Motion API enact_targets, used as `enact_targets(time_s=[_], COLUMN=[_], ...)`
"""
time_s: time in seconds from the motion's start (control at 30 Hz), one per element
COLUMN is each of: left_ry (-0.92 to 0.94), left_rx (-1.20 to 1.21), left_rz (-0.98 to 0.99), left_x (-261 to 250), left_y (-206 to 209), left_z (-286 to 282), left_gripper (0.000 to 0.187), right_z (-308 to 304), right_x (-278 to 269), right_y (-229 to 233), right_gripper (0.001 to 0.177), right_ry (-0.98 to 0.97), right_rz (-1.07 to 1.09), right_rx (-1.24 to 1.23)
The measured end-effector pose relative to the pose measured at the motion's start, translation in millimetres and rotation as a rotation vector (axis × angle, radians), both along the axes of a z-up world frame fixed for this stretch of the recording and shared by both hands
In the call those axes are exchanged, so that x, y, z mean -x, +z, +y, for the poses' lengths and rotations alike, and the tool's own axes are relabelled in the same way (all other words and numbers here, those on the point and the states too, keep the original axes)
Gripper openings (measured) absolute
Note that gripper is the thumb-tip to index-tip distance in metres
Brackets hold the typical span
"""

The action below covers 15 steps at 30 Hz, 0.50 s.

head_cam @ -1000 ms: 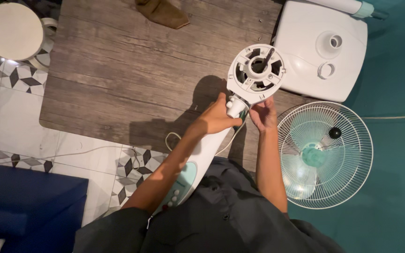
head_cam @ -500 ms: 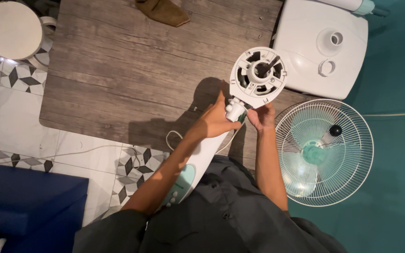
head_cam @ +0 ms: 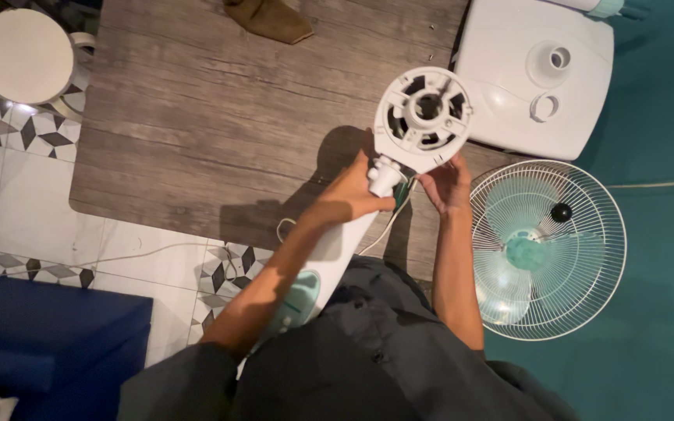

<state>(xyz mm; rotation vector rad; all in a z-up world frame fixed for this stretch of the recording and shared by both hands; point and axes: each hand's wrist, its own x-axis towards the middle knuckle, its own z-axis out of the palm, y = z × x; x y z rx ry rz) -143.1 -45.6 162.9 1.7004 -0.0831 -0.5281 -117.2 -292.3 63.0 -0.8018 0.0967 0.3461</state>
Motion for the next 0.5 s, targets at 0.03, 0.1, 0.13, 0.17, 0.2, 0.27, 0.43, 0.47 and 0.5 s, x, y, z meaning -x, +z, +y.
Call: enact_targets(time_s=[0.03,0.1,0.13,0.17,0.2,0.27,0.43,0.47,0.5], left_ry=[-0.015,-0.040,-0.049,-0.058,-0.064,-0.075,-0.129,-0.145,-0.141], left_rx=[0.067,0.191,0.249,0.307,0.363,0.475,0.425,0.424,0.435], left_rz=[0.089,0.233,0.289,0.342,0.357,0.387,0.376,0.365,0.370], left_x=[-4.4,-10.4,-12.7,-15.2,-16.9,-19.7,-22.4,-22.0,-21.1], left_y=[-0.9,5.5,11.8,19.1,26.2,36.8,42.7,42.4,42.2], left_z=[2.8,7.8,11.3,14.2,16.0,19.8,27.1,28.2,28.1], left_gripper=[0.099,0.076,0.069,0.063,0.061,0.056,0.044,0.042,0.044], right_z=[1.7,7.7,9.8,12.5,15.4,24.8,25.7,24.3,23.5], right_x=[-1.1,-4.3,-5.6,-7.7,-7.7,-7.6,-9.4,-9.9,-10.7], right_y=[13.1,33.8,40.6,44.6,46.6,46.1,49.4,49.7,49.0], right_gripper=[0.098,0.105,0.109,0.114,0.115,0.119,0.118,0.117,0.117], right_ry=[-0.004,-0.008,-0.009,-0.008,-0.026,-0.060,-0.104,-0.101,-0.098], right_rz=[-0.058,-0.158,-0.203,-0.265,-0.277,-0.300,-0.264,-0.277,-0.274], right_rx=[0.086,0.202,0.240,0.286,0.332,0.423,0.379,0.379,0.369])
